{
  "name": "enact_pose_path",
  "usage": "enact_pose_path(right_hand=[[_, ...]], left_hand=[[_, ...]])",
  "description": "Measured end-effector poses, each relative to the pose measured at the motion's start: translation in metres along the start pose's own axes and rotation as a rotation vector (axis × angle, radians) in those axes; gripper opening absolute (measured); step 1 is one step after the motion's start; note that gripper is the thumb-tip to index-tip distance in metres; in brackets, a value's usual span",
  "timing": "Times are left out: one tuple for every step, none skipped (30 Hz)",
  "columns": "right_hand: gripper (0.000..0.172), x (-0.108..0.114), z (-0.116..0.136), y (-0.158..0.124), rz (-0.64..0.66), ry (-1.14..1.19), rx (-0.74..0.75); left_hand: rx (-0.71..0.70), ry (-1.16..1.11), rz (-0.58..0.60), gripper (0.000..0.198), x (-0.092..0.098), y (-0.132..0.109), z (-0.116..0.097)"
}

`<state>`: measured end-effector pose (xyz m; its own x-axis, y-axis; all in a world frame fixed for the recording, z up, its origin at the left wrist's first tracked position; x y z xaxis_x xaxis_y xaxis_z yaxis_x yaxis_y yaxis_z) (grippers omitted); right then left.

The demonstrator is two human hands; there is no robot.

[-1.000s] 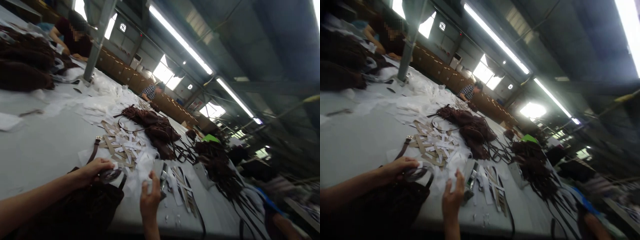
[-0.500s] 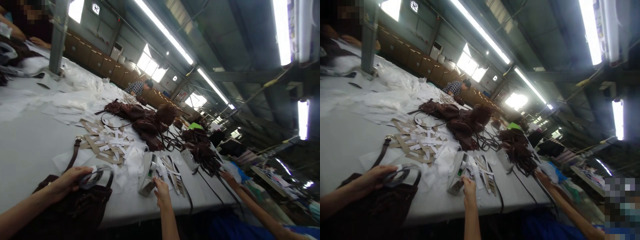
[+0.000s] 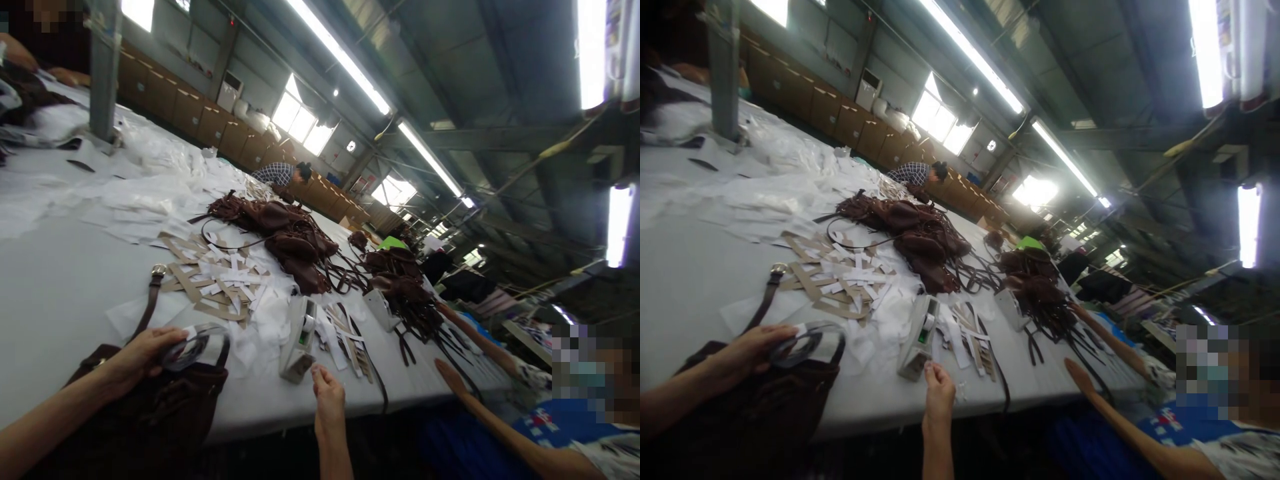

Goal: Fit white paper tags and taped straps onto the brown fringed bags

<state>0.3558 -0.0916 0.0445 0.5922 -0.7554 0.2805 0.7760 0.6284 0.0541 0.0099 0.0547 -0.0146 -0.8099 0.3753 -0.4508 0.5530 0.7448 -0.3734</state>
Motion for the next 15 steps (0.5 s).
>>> enact_pose_path(right_hand=[[0.046, -0.001, -0.006, -0.005, 0.016, -0.010, -0.023], [0.047, -0.004, -0.012, -0.009, 0.033, -0.023, -0.043], [0.048, -0.006, -0.016, -0.012, 0.044, -0.037, -0.056], [0.048, -0.008, -0.020, -0.014, 0.049, -0.051, -0.060], [0.047, -0.011, -0.023, -0.015, 0.049, -0.065, -0.058], [0.046, -0.012, -0.024, -0.015, 0.046, -0.081, -0.050], [0.045, -0.013, -0.025, -0.015, 0.041, -0.099, -0.040], [0.044, -0.014, -0.026, -0.015, 0.036, -0.116, -0.030], [0.044, -0.013, -0.026, -0.016, 0.032, -0.132, -0.022], [0.046, -0.012, -0.027, -0.017, 0.032, -0.147, -0.018], [0.047, -0.011, -0.027, -0.019, 0.035, -0.159, -0.016], [0.049, -0.010, -0.027, -0.023, 0.042, -0.169, -0.015], [0.051, -0.010, -0.026, -0.027, 0.054, -0.176, -0.014], [0.052, -0.012, -0.023, -0.032, 0.074, -0.179, -0.011], [0.052, -0.015, -0.018, -0.038, 0.102, -0.177, -0.006]], left_hand=[[0.000, -0.004, -0.005, 0.034, -0.001, -0.001, -0.001], [0.000, -0.006, -0.010, 0.034, -0.001, -0.002, -0.001], [0.001, -0.006, -0.015, 0.034, -0.001, -0.003, -0.002], [0.000, -0.005, -0.020, 0.034, -0.001, -0.003, -0.002], [-0.001, -0.002, -0.027, 0.035, -0.002, -0.004, -0.003], [-0.001, 0.003, -0.031, 0.036, -0.002, -0.004, -0.003], [-0.003, 0.009, -0.034, 0.036, -0.002, -0.004, -0.004], [-0.010, 0.014, -0.036, 0.037, -0.002, -0.004, -0.005], [-0.019, 0.015, -0.038, 0.038, -0.002, -0.004, -0.006], [-0.030, 0.013, -0.042, 0.038, -0.003, -0.004, -0.007], [-0.039, 0.009, -0.046, 0.038, -0.003, -0.004, -0.008], [-0.047, 0.006, -0.051, 0.037, -0.004, -0.006, -0.010], [-0.058, 0.009, -0.051, 0.036, -0.006, -0.008, -0.011], [-0.072, 0.020, -0.045, 0.035, -0.008, -0.010, -0.014], [-0.089, 0.040, -0.036, 0.035, -0.011, -0.013, -0.016]])
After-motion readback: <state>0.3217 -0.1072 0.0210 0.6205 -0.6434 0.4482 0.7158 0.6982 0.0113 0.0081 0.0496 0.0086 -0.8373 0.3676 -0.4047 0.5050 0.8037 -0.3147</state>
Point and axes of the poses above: each hand's wrist, its own y-axis towards the middle knuckle, its own x-axis out of the back of the hand, z = x × y, the point moved 2 cm from there along y, towards the middle knuckle, and after that the axes turned 2 degrees about z, right-handed, at the moved point
